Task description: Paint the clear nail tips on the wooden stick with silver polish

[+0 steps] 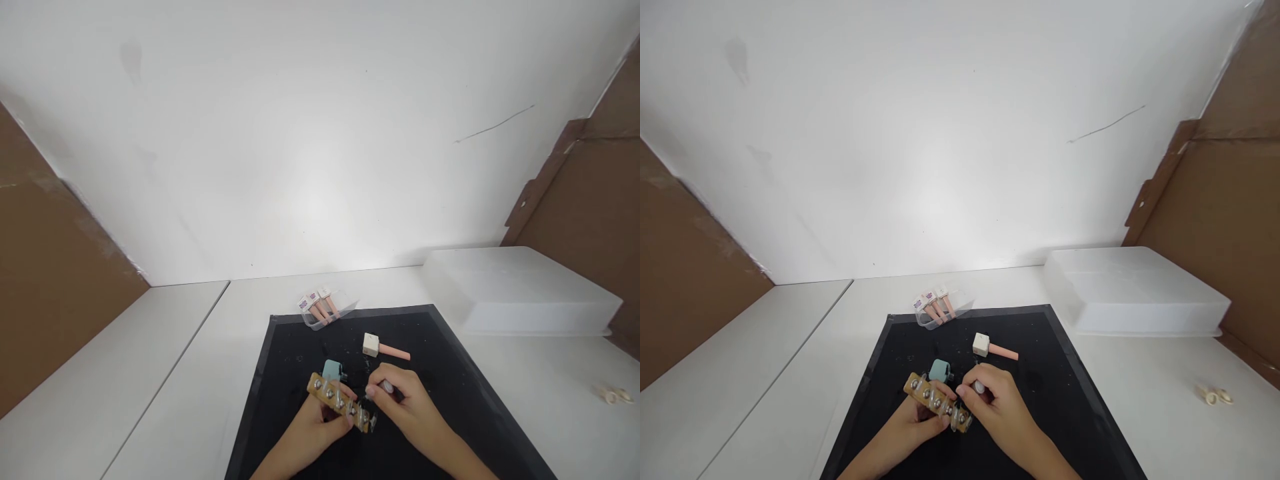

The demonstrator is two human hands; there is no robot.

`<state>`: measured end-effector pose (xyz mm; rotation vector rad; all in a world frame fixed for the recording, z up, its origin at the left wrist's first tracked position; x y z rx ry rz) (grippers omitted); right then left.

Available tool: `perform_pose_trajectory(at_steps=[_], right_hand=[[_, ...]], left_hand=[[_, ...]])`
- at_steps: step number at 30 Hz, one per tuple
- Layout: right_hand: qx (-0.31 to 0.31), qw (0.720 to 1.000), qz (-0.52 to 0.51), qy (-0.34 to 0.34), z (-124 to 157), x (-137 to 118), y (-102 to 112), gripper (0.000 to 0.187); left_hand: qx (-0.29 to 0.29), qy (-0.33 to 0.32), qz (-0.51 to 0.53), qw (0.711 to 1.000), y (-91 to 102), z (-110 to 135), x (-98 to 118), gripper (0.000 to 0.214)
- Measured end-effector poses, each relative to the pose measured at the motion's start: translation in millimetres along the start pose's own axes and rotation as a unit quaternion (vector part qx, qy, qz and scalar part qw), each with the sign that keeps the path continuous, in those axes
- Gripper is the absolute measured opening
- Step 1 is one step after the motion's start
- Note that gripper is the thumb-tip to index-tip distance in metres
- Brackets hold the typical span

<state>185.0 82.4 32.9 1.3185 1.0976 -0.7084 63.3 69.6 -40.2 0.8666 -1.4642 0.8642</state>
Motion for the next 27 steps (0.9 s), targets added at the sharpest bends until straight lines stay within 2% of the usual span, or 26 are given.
perform_pose_trajectory(at_steps=[5, 12, 16, 22, 27], right_hand=[[0.010, 1.000, -0.010, 0.006, 0.4, -3.3, 3.4, 0.029], [-0.070, 0.998, 0.005, -0.002, 6.0, -5.3, -14.7, 0.028], [-0.044, 0.999, 0.018, -0.018, 2.5, 0.1, -11.3, 0.026], [0.015, 1.000, 0.000, -0.011, -2.9, 1.1, 4.8, 0.027], [-0.005, 0.998, -0.059, 0.007, -0.4, -0.8, 5.5, 0.031]], left_hand=[[0.009, 0.008, -0.009, 1.000, 2.2, 0.6, -2.0, 0.033], [-0.002, 0.002, -0.014, 1.000, -0.1, -2.4, -1.1, 0.031], [-0.015, 0.002, -0.013, 1.000, -2.5, -0.5, -1.3, 0.031], [-0.006, 0.014, 0.033, 0.999, -4.1, 1.4, 0.6, 0.031], [0.017, 0.041, 0.062, 0.997, -0.8, 2.2, 1.3, 0.032]])
Point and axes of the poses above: each hand's wrist, its own z-axis away from the middle knuckle, its own y-axis out of the back of the hand, x = y × z, the point moved 9 cm from there along -z, towards the middle knuckle, and after that the axes turned 15 degrees about -y, right-handed, at the moved point
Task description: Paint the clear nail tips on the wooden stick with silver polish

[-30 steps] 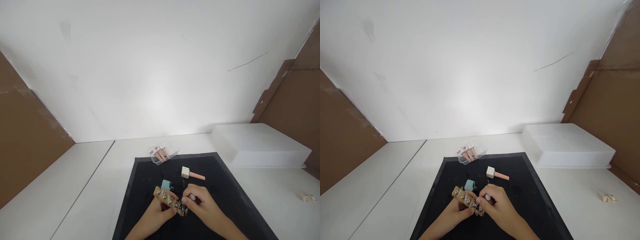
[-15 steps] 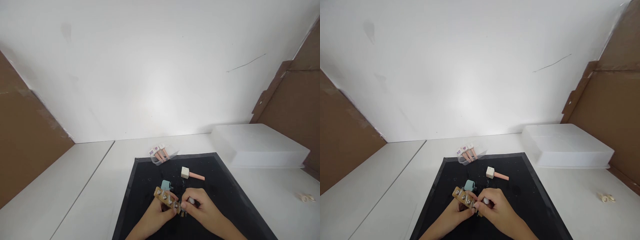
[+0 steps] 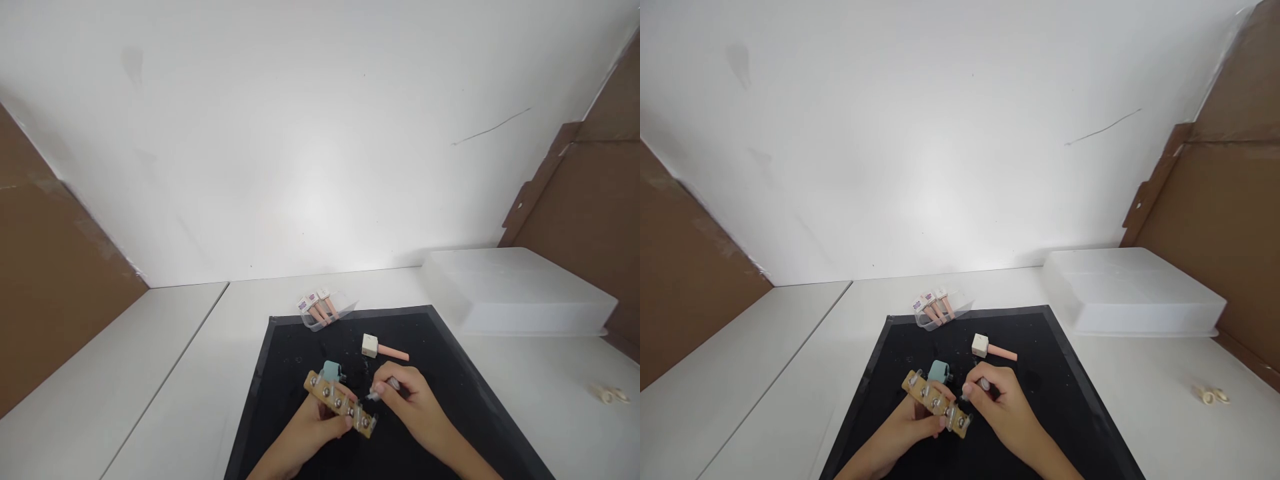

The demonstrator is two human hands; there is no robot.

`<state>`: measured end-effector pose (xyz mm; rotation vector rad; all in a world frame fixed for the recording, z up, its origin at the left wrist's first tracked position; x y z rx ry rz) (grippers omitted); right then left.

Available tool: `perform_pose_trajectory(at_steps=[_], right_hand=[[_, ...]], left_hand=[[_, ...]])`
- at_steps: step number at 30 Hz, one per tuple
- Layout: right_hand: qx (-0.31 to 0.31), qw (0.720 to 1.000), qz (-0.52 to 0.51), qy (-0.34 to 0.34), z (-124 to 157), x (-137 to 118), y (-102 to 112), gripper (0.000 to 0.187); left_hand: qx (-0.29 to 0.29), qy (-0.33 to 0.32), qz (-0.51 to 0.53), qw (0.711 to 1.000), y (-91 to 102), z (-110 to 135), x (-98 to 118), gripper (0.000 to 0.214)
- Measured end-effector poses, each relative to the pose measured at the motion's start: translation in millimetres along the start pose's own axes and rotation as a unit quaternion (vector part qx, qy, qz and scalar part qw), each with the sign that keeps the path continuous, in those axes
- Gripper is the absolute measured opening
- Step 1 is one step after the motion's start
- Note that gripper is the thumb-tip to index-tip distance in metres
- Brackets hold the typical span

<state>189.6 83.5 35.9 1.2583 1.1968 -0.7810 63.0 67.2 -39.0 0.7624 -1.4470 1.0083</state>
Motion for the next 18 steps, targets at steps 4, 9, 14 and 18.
perform_pose_trajectory(at_steps=[4, 9, 14, 18], right_hand=[[-0.050, 0.997, -0.064, 0.015, 3.8, -3.5, -8.3, 0.037], [-0.073, 0.995, -0.073, -0.002, 5.3, -4.4, -15.0, 0.035], [-0.022, 0.997, -0.066, -0.037, -0.6, 6.3, -7.1, 0.033], [0.028, 0.996, -0.073, -0.051, -4.5, 12.3, 3.4, 0.032]], left_hand=[[0.015, 0.012, 0.020, 1.000, 1.8, 0.4, 2.6, 0.031], [0.010, 0.010, 0.049, 0.999, -1.0, 0.7, 6.6, 0.027], [0.008, 0.014, 0.061, 0.998, -0.6, 2.3, 4.6, 0.030], [0.009, 0.010, 0.074, 0.997, -0.4, 2.5, 4.8, 0.028]])
Point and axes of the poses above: each hand's wrist, its own z-axis away from the middle knuckle, its own y-axis out of the back of the hand, x = y × z, the point moved 9 cm from there along -z, towards the middle knuckle, and after that the axes turned 15 degrees about -y, right-handed, at the moved point
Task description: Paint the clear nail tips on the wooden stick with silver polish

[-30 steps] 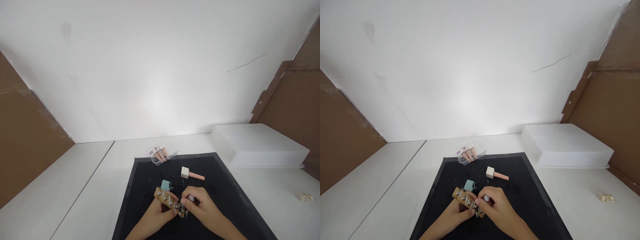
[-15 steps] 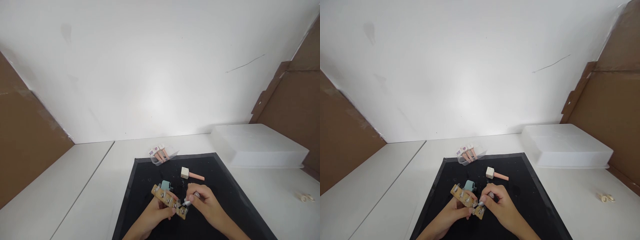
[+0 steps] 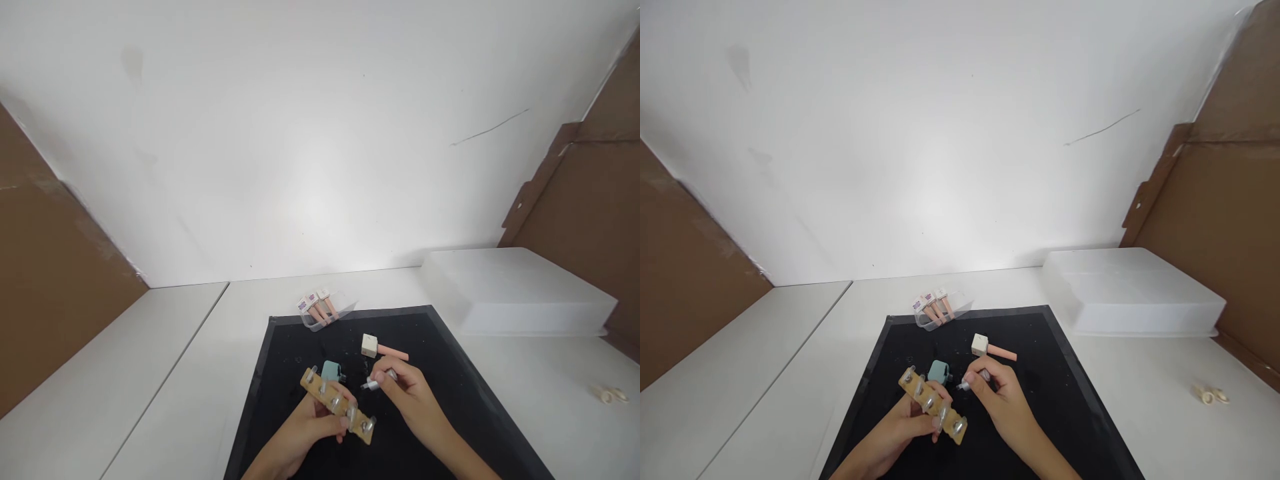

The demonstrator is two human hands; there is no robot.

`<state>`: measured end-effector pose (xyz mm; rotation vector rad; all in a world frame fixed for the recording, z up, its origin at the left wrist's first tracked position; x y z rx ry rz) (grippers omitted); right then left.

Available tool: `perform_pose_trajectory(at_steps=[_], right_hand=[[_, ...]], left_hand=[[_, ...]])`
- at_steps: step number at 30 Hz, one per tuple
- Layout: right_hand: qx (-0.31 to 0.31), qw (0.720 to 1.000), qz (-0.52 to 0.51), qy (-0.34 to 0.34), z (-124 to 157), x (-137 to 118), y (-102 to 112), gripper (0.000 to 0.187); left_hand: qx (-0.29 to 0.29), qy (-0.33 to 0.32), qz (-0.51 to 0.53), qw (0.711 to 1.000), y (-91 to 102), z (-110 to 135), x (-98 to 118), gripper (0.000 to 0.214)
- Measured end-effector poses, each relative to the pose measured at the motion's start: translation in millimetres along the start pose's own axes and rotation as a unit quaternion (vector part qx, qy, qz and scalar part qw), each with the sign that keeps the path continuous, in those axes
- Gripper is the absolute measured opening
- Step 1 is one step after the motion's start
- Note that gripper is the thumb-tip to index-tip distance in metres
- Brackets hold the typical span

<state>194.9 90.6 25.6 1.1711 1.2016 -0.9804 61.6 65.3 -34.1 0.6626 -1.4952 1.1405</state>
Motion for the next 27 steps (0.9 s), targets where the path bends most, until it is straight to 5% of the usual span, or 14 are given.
perform_pose_trajectory(at_steps=[7, 14, 27], right_hand=[[-0.071, 0.993, -0.085, 0.045, 7.8, -14.1, -6.6, 0.036], [-0.127, 0.989, -0.059, 0.055, 16.8, -13.3, -20.9, 0.037], [-0.032, 0.999, 0.003, 0.021, 6.3, -6.0, -6.6, 0.033]], left_hand=[[0.018, 0.001, 0.022, 1.000, 1.6, -0.3, 0.3, 0.027], [0.022, 0.005, 0.030, 0.999, 1.3, 1.5, -0.8, 0.029], [0.015, 0.003, 0.048, 0.999, 1.3, 1.4, -1.8, 0.026]])
Point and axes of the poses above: each hand's wrist, its own z-axis away from the middle knuckle, its own y-axis out of the back of the hand, x = y × z, the point moved 9 cm from there along -z, towards the middle knuckle, and after that the axes turned 15 degrees about -y, right-handed, at the moved point
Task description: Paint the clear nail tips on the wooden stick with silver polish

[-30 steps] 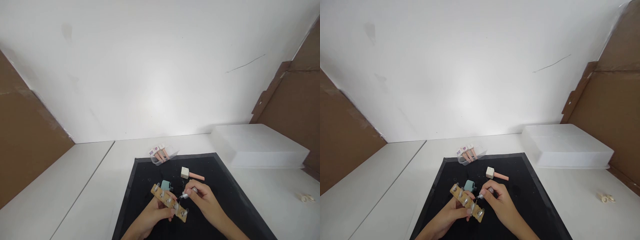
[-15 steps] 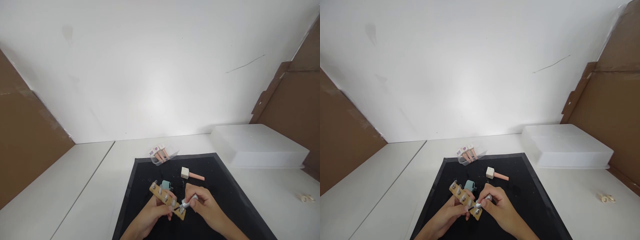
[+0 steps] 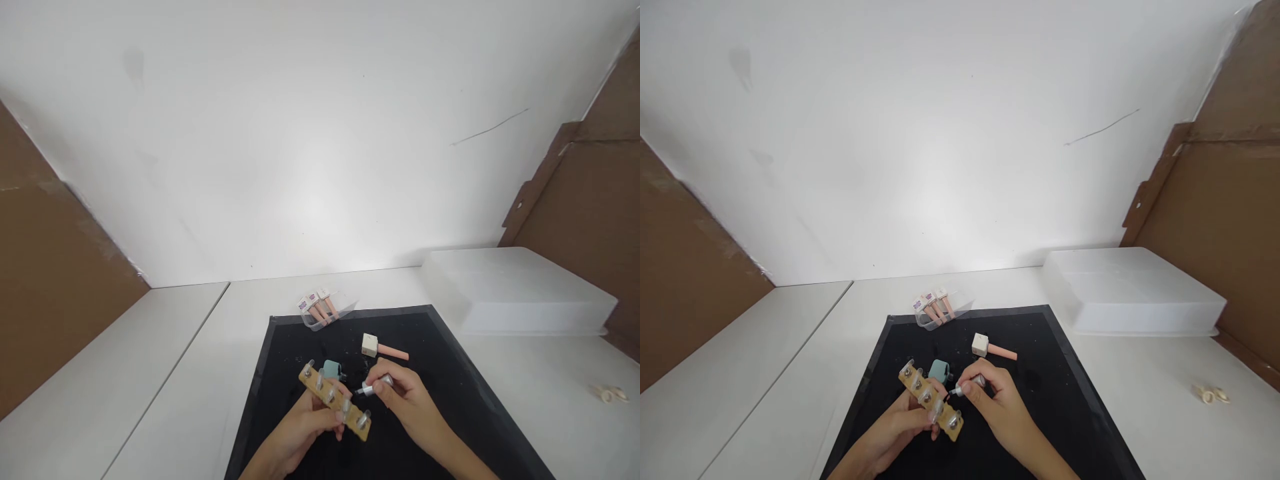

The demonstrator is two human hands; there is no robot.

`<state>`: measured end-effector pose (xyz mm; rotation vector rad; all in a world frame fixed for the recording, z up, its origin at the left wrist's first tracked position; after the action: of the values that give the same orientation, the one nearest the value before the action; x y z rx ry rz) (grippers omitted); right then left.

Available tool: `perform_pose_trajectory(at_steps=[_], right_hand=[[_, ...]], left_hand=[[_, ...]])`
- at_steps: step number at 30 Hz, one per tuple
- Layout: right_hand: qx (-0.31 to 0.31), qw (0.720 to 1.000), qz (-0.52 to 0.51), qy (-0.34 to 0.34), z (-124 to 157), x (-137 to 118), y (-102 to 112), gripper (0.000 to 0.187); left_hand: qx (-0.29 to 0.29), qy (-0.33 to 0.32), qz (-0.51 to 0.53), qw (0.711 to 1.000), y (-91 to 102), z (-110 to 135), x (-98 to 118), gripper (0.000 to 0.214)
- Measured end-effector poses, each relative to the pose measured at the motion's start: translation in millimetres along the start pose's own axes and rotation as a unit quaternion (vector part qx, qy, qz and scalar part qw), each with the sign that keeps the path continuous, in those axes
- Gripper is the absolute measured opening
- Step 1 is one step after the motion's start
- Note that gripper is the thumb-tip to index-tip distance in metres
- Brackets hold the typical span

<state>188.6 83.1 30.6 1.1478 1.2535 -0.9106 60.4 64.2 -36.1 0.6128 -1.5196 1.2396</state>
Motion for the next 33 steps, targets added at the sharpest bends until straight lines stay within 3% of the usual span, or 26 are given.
perform_pose_trajectory(at_steps=[6, 13, 17, 22, 28, 33], right_hand=[[0.029, 0.999, -0.016, -0.007, -0.1, -3.6, 8.0, 0.037], [-0.047, 0.998, -0.044, 0.018, 6.3, -8.2, -8.4, 0.043], [-0.055, 0.998, -0.025, 0.006, 7.1, -5.3, -13.1, 0.039], [-0.008, 0.999, -0.004, -0.031, -0.2, 3.3, -3.8, 0.036], [0.050, 0.999, 0.009, -0.018, -1.1, 1.9, 9.8, 0.037], [-0.014, 0.999, 0.029, 0.030, 7.1, -7.7, -4.8, 0.041]], left_hand=[[0.002, 0.000, 0.002, 1.000, 0.5, 1.0, 0.5, 0.026], [0.010, 0.005, -0.007, 1.000, 2.7, -1.0, -1.9, 0.026], [0.006, 0.004, -0.017, 1.000, 3.8, -1.7, -3.9, 0.025], [0.008, 0.018, -0.024, 1.000, 3.5, 0.7, -6.1, 0.028], [0.011, 0.012, -0.023, 1.000, 2.8, 1.1, -4.7, 0.027], [0.014, 0.008, -0.044, 0.999, 4.2, -0.6, -3.8, 0.028]])
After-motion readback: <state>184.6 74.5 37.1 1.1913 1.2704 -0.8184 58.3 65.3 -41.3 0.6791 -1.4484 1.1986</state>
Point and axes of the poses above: each hand's wrist, its own z-axis away from the middle knuckle, its own y-axis out of the back of the hand, x = y × z, the point moved 9 cm from there along -z, towards the middle knuckle, and after that the axes turned 15 degrees about -y, right-handed, at the moved point
